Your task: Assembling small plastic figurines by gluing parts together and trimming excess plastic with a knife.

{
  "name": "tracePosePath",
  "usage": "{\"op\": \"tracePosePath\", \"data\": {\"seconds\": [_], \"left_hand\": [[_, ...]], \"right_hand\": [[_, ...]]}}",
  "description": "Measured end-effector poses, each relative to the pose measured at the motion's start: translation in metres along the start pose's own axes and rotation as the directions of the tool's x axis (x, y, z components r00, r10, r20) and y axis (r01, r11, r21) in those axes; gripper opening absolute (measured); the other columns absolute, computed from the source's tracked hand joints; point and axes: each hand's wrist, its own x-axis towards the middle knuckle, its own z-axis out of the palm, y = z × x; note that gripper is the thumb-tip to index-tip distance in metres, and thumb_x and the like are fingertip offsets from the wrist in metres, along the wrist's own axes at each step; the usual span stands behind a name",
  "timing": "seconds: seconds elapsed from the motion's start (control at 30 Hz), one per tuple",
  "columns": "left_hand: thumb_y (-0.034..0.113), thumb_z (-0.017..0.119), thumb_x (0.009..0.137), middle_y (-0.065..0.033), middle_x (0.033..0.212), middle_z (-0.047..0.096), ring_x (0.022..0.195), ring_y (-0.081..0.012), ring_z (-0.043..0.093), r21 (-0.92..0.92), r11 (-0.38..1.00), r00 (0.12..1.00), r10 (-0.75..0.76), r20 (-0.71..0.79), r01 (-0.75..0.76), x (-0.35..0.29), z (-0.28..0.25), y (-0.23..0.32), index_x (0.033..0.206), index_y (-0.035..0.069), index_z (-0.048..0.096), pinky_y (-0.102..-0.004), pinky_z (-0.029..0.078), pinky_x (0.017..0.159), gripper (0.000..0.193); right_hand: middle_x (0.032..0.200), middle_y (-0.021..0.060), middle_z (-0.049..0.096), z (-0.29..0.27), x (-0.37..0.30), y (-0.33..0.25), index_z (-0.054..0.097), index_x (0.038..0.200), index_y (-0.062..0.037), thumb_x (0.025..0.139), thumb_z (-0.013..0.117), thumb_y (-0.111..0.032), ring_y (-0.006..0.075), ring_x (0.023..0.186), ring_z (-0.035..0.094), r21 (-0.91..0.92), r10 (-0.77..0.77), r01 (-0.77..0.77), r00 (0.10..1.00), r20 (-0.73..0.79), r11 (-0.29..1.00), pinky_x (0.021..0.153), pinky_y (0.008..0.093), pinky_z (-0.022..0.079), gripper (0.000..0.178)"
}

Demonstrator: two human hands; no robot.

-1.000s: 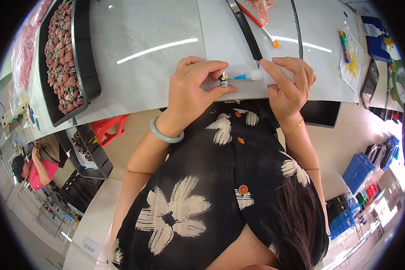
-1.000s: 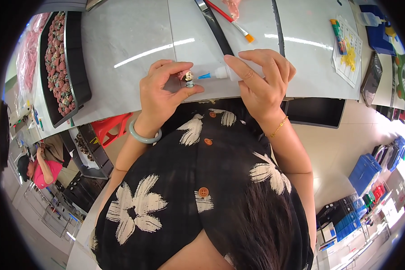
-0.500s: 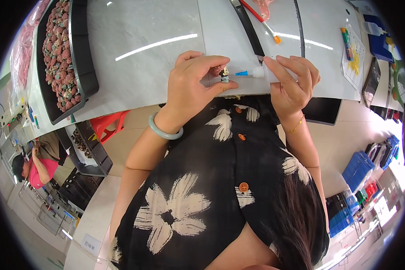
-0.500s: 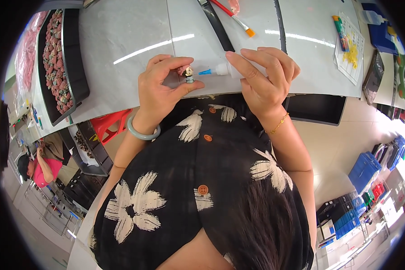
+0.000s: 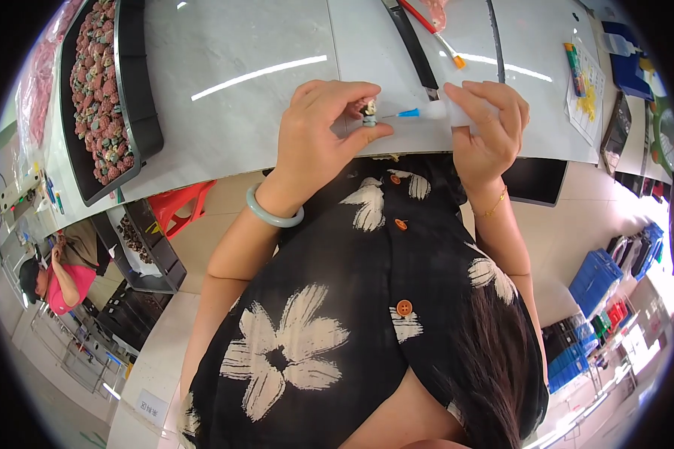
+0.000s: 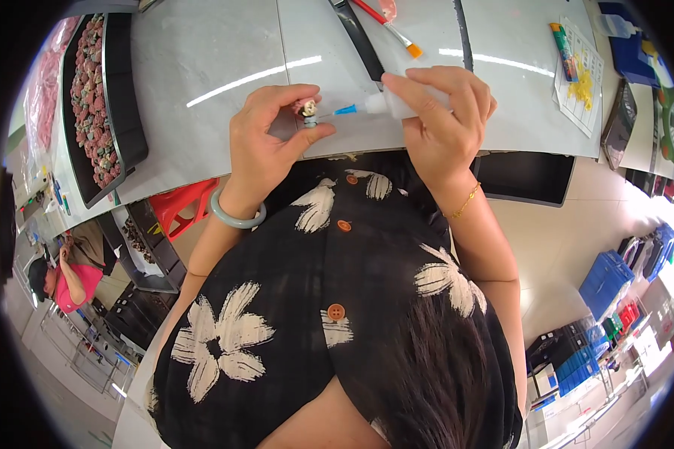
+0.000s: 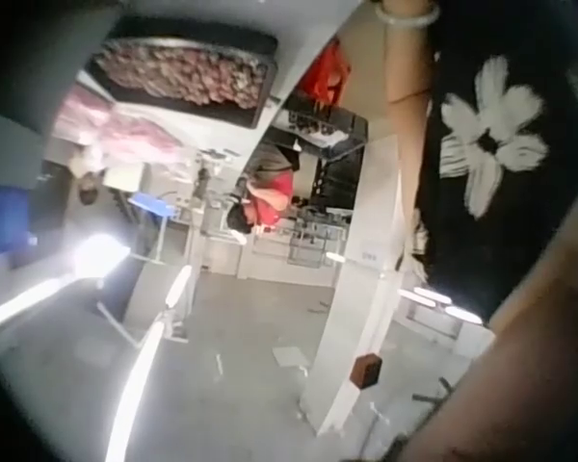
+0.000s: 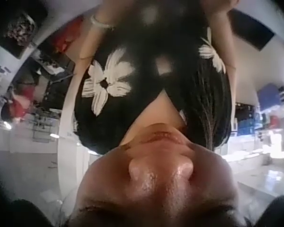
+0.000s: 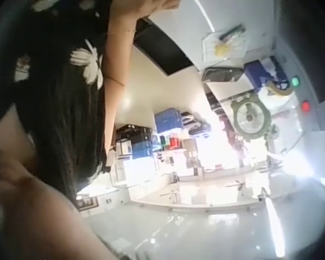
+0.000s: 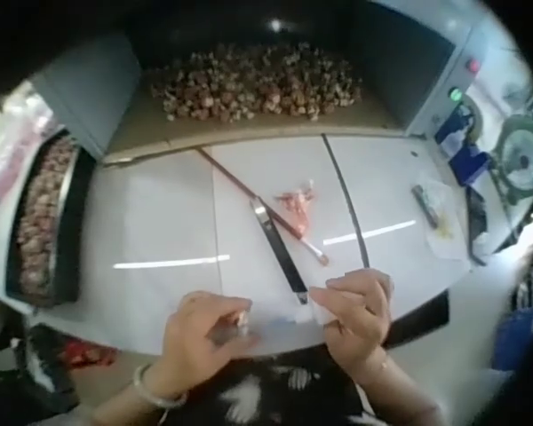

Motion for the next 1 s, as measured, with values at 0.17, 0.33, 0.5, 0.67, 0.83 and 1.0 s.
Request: {"op": "tracePosePath", "data": {"seconds": [0.17,0.33,0.5,0.67,0.83,1.0], "left_hand": [[0.008,0.072,0.065,-0.0056,0.083,0.061,0.073,-0.0165,0.054,-0.02,1.0,0.998,-0.002,0.058,0.003,-0.002,-0.005,0.007,0.092,0.002,0.059,-0.0258,0.044,0.068,0.031],[0.013,0.07,0.069,-0.0052,0.082,0.06,0.077,-0.0163,0.053,-0.041,0.997,0.992,0.073,0.101,-0.069,-0.002,-0.007,0.008,0.092,0.003,0.058,-0.0258,0.043,0.07,0.028],[0.023,0.069,0.069,-0.0016,0.077,0.059,0.071,-0.0177,0.054,-0.061,0.998,0.998,0.031,0.053,-0.028,-0.006,-0.004,0.005,0.09,0.009,0.057,-0.0297,0.035,0.078,0.028],[0.024,0.069,0.069,-0.0014,0.076,0.059,0.071,-0.0173,0.054,-0.052,0.998,0.998,0.046,0.039,-0.044,-0.005,-0.002,0.004,0.09,0.009,0.057,-0.0292,0.034,0.077,0.028],[0.022,0.069,0.069,-0.0013,0.077,0.059,0.07,-0.0166,0.054,-0.045,0.997,0.998,0.066,0.013,-0.065,-0.005,0.001,0.006,0.089,0.008,0.057,-0.0286,0.034,0.077,0.027],[0.015,0.068,0.072,-0.0064,0.084,0.06,0.077,-0.0168,0.052,-0.034,0.997,0.995,0.074,0.065,-0.072,-0.002,-0.005,0.01,0.093,0.001,0.056,-0.0266,0.042,0.073,0.028]], "right_hand": [[0.089,0.0028,0.06,-0.017,0.005,0.01,0.064,0.09,-0.0063,0.059,0.065,0.004,0.0181,0.087,0.054,0.196,0.287,-0.286,0.958,0.022,0.938,0.077,0.026,0.041,0.032],[0.096,0.0061,0.063,-0.051,0.014,0.048,0.06,0.094,-0.0026,0.075,0.066,-0.008,0.0112,0.085,0.055,0.009,0.512,-0.512,0.859,0.002,0.859,0.077,0.0228,0.043,0.021],[0.097,0.0107,0.061,-0.05,0.001,0.095,0.054,0.101,0.0032,0.076,0.066,-0.008,0.0127,0.088,0.056,0.321,0.609,-0.586,0.792,0.036,0.744,0.079,0.0224,0.044,0.03],[0.095,0.0102,0.061,-0.045,0.001,0.092,0.055,0.102,0.0032,0.075,0.068,-0.01,0.0123,0.086,0.057,0.314,0.659,-0.625,0.752,-0.003,0.715,0.077,0.0221,0.045,0.033],[0.092,0.0089,0.063,-0.047,0.004,0.095,0.055,0.104,0.0014,0.072,0.071,-0.015,0.0116,0.084,0.057,0.251,0.641,-0.622,0.767,0.006,0.742,0.075,0.0207,0.045,0.039],[0.092,0.008,0.063,-0.051,0.008,0.096,0.056,0.105,0.0004,0.072,0.071,-0.015,0.0109,0.082,0.056,0.259,0.657,-0.637,0.754,0.01,0.726,0.074,0.0205,0.045,0.039]]}}
